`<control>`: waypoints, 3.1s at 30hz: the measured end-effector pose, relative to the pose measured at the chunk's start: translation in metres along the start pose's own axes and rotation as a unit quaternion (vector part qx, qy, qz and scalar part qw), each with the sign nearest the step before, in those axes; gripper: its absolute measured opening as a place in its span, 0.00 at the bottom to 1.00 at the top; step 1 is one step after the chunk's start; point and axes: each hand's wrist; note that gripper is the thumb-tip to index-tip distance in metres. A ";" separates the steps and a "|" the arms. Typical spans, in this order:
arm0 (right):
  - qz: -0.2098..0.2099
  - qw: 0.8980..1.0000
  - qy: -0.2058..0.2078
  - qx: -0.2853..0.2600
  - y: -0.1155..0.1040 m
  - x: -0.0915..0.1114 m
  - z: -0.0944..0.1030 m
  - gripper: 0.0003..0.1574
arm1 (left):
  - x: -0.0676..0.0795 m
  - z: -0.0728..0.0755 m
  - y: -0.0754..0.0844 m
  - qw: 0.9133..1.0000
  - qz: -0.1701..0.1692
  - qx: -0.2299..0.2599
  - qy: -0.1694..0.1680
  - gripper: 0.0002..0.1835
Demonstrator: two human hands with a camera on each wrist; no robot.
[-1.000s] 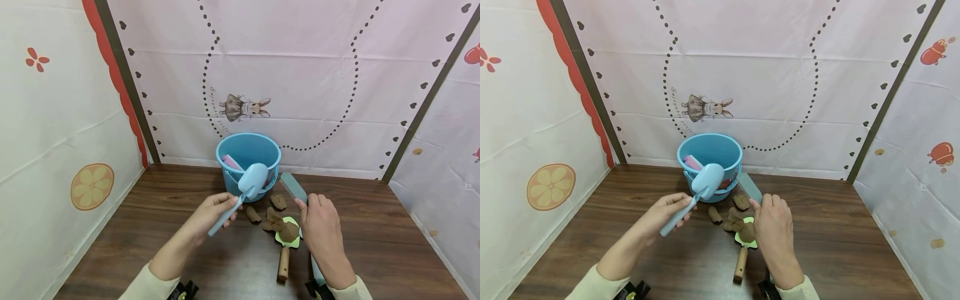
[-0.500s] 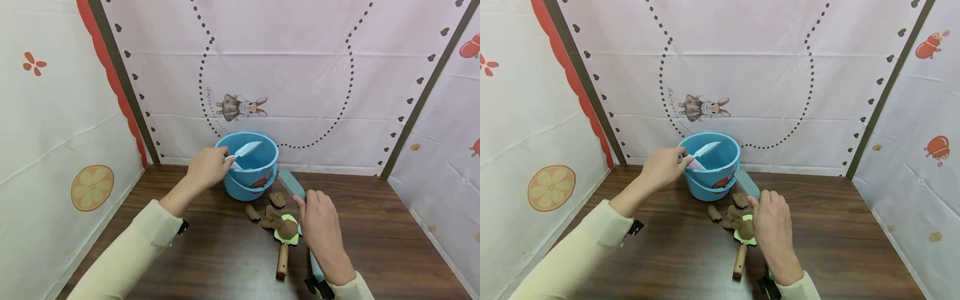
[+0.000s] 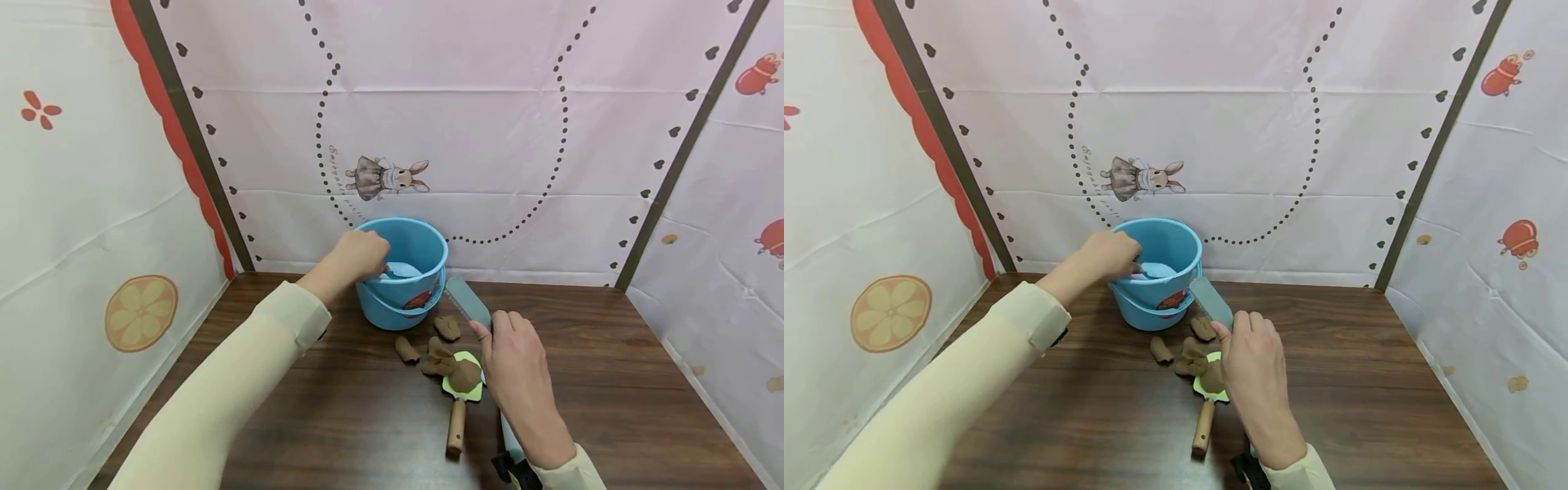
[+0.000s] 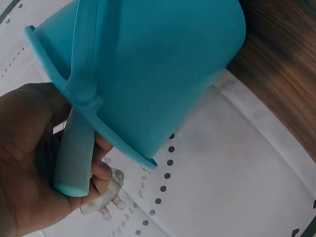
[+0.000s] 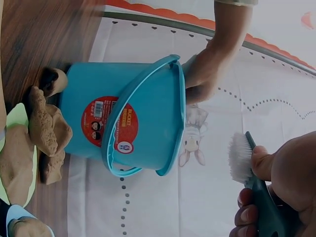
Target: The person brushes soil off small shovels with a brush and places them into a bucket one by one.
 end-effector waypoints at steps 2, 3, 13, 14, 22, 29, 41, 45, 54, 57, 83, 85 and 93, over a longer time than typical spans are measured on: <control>0.002 1.000 0.002 0.003 0.000 0.000 0.000 0.22 | -0.005 -0.001 0.005 1.000 -0.016 -0.009 -0.018 0.11; 0.002 1.000 0.004 0.003 0.001 0.000 0.001 0.22 | -0.007 -0.001 0.007 0.999 -0.023 -0.012 -0.025 0.10; 0.004 1.000 -0.001 -0.001 -0.001 -0.002 0.000 0.22 | -0.011 -0.001 0.018 0.999 -0.020 -0.023 -0.033 0.08; 0.002 1.000 -0.003 0.000 -0.001 -0.001 0.000 0.22 | -0.012 -0.001 0.019 0.999 -0.019 -0.025 -0.033 0.08; -0.001 1.000 -0.003 -0.002 0.001 -0.001 0.000 0.22 | -0.011 -0.003 0.018 0.999 -0.009 0.031 -0.031 0.10; 0.000 1.000 -0.003 -0.001 0.001 -0.001 0.000 0.22 | -0.009 -0.008 0.014 0.997 -0.007 0.066 -0.029 0.18; 0.006 1.000 0.004 -0.003 0.003 -0.001 0.001 0.21 | 0.000 -0.007 0.008 0.997 -0.009 0.080 -0.005 0.19; -0.002 1.000 -0.001 -0.008 0.003 -0.001 0.002 0.21 | 0.022 -0.005 0.015 0.995 -0.019 0.087 0.048 0.20; -0.015 1.000 0.005 -0.011 0.007 -0.002 0.005 0.22 | 0.098 -0.023 0.059 0.956 -0.047 0.139 0.255 0.17; -0.018 1.000 0.006 -0.008 0.007 -0.003 0.007 0.22 | 0.120 -0.039 0.078 0.941 -0.050 0.177 0.285 0.15; -0.026 1.000 -0.002 -0.017 0.004 0.000 0.009 0.23 | 0.133 -0.113 0.196 0.969 0.003 0.218 -0.119 0.27; -0.027 1.000 -0.001 -0.016 0.004 0.000 0.009 0.23 | 0.130 -0.113 0.198 0.964 0.017 0.228 -0.132 0.27; -0.026 1.000 -0.001 -0.016 0.002 0.000 0.009 0.23 | 0.127 -0.115 0.192 0.948 0.047 0.282 -0.141 0.26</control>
Point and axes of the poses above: each hand's wrist, its own x-axis away from the middle knuckle, its own z-axis out of the back of the hand, y = z × x, and after that the axes turned 7 degrees about z, right-handed
